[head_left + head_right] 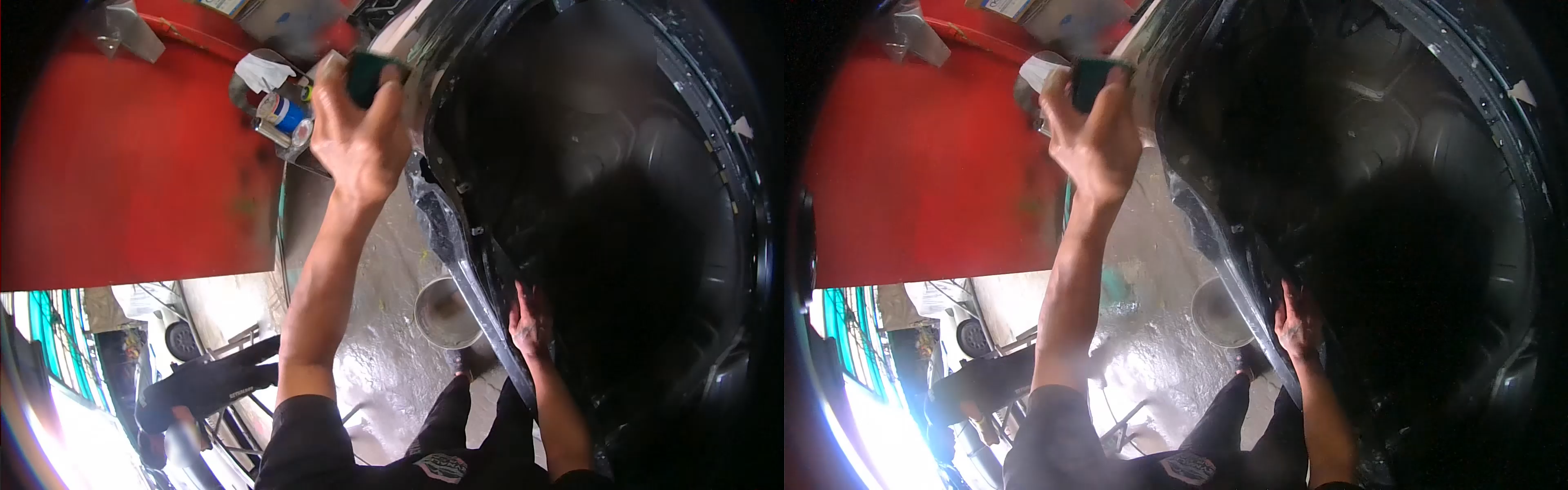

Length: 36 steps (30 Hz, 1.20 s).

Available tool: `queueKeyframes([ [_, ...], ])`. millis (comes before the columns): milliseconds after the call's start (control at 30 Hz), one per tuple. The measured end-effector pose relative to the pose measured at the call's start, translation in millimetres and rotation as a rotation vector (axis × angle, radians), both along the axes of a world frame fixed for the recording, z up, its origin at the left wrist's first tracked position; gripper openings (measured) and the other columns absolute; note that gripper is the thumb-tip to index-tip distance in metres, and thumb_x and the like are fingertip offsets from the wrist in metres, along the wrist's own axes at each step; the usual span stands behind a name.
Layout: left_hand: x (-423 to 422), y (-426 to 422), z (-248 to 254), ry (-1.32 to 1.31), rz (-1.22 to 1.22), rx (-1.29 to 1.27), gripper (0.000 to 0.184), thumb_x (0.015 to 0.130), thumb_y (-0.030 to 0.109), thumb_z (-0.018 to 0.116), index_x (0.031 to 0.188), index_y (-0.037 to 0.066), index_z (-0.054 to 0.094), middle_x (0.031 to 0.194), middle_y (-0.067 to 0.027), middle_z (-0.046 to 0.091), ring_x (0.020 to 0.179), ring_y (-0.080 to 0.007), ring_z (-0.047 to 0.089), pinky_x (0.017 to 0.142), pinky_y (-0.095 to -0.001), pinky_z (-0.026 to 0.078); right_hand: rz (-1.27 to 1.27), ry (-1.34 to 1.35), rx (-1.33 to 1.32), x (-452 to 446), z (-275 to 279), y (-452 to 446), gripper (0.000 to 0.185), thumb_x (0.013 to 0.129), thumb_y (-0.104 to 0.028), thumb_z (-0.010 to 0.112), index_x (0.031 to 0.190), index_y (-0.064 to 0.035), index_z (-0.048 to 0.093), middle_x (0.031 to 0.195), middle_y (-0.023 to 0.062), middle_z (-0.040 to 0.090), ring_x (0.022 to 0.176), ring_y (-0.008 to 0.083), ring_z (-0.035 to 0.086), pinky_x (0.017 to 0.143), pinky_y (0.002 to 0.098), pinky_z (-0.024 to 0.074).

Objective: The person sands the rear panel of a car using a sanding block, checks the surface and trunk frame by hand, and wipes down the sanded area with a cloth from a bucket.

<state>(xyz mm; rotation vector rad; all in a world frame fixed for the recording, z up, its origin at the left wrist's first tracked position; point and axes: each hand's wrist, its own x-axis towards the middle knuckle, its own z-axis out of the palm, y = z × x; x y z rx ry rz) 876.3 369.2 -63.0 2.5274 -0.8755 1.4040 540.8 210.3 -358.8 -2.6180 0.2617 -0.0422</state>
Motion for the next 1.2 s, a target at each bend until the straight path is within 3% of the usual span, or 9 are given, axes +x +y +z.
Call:
queueKeyframes([
  [167,-13.9,22.6,-9.8,-0.035,0.038,0.044,0.02,0.082,0.009,0.082,0.099,0.019,0.078,0.13,-0.018,0.057,0.106,-0.0392,0.069,0.077,-0.0467,0.062,-0.008,-0.06,-0.046,6.5,0.1,-1.6,0.063,0.097,-0.026,0.065,0.157,-0.0231,0.046,0.137,0.0258,0.062,0.125,0.0452,0.06,0.109,0.0541,0.0468],
  [233,-2.3,0.5,4.7,-0.1,-0.035,0.082,0.03,0.072,0.003,0.076,0.1,0.016,0.077,0.126,-0.0199,0.06,0.096,-0.0384,0.067,0.068,-0.0432,0.058,-0.025,-0.048,-0.01,7.1,-1.2,-1.8,0.064,0.097,-0.026,0.065,0.157,-0.0231,0.046,0.137,0.026,0.062,0.126,0.0457,0.059,0.109,0.0542,0.0469],
  [300,-4.4,1.5,12.0,-0.001,-0.018,0.131,0.029,0.074,0.001,0.072,0.1,0.015,0.077,0.128,-0.0206,0.058,0.095,-0.0383,0.065,0.07,-0.0437,0.057,-0.022,-0.045,-0.008,5.6,-1.5,1.1,0.064,0.097,-0.026,0.065,0.157,-0.0229,0.045,0.137,0.0263,0.062,0.126,0.046,0.059,0.108,0.0542,0.0472],
  [500,-11.8,7.4,14.4,-0.055,0.021,0.217,0.027,0.077,0.004,0.071,0.1,0.017,0.075,0.125,-0.0214,0.058,0.091,-0.0394,0.066,0.065,-0.0437,0.059,-0.016,-0.052,-0.019,8.1,1.5,-1.5,0.061,0.098,-0.026,0.065,0.156,-0.0215,0.048,0.137,0.0274,0.062,0.126,0.0472,0.059,0.107,0.0549,0.0481],
  [733,-19.6,27.9,19.1,-0.037,-0.002,0.261,0.021,0.075,0.007,0.071,0.094,0.017,0.072,0.126,-0.0199,0.058,0.095,-0.038,0.067,0.06,-0.0441,0.058,-0.033,-0.131,0.0,10.0,-3.3,0.2,0.061,0.097,-0.026,0.066,0.155,-0.021,0.049,0.134,0.0272,0.063,0.12,0.0463,0.061,0.104,0.0546,0.0498],
  [833,-6.7,0.3,28.9,-0.007,-0.022,0.3,0.022,0.075,0.007,0.07,0.095,0.017,0.072,0.128,-0.0195,0.057,0.096,-0.0382,0.067,0.06,-0.0444,0.059,-0.036,-0.124,-0.016,6.9,-3.2,0.7,0.065,0.096,-0.029,0.068,0.156,-0.0216,0.046,0.133,0.0267,0.064,0.117,0.0455,0.063,0.103,0.0551,0.05],
  [1000,-22.7,23.9,22.5,0.08,0.018,0.313,0.03,0.074,0.003,0.069,0.099,0.019,0.073,0.132,-0.0213,0.056,0.103,-0.0399,0.067,0.069,-0.046,0.062,-0.034,-0.155,-0.037,9.6,-0.4,-2.0,0.059,0.096,-0.026,0.067,0.153,-0.0204,0.051,0.133,0.0263,0.063,0.118,0.0458,0.063,0.102,0.0534,0.0512],
  [1200,-4.2,-14.4,35.0,0.076,0.032,0.329,0.03,0.074,0.003,0.069,0.099,0.019,0.073,0.124,-0.02,0.056,0.096,-0.0408,0.067,0.063,-0.0484,0.06,-0.061,-0.095,0.0,7.9,-0.7,3.8,0.065,0.095,-0.028,0.069,0.155,-0.022,0.047,0.132,0.0262,0.064,0.117,0.0457,0.063,0.102,0.0545,0.051],
])
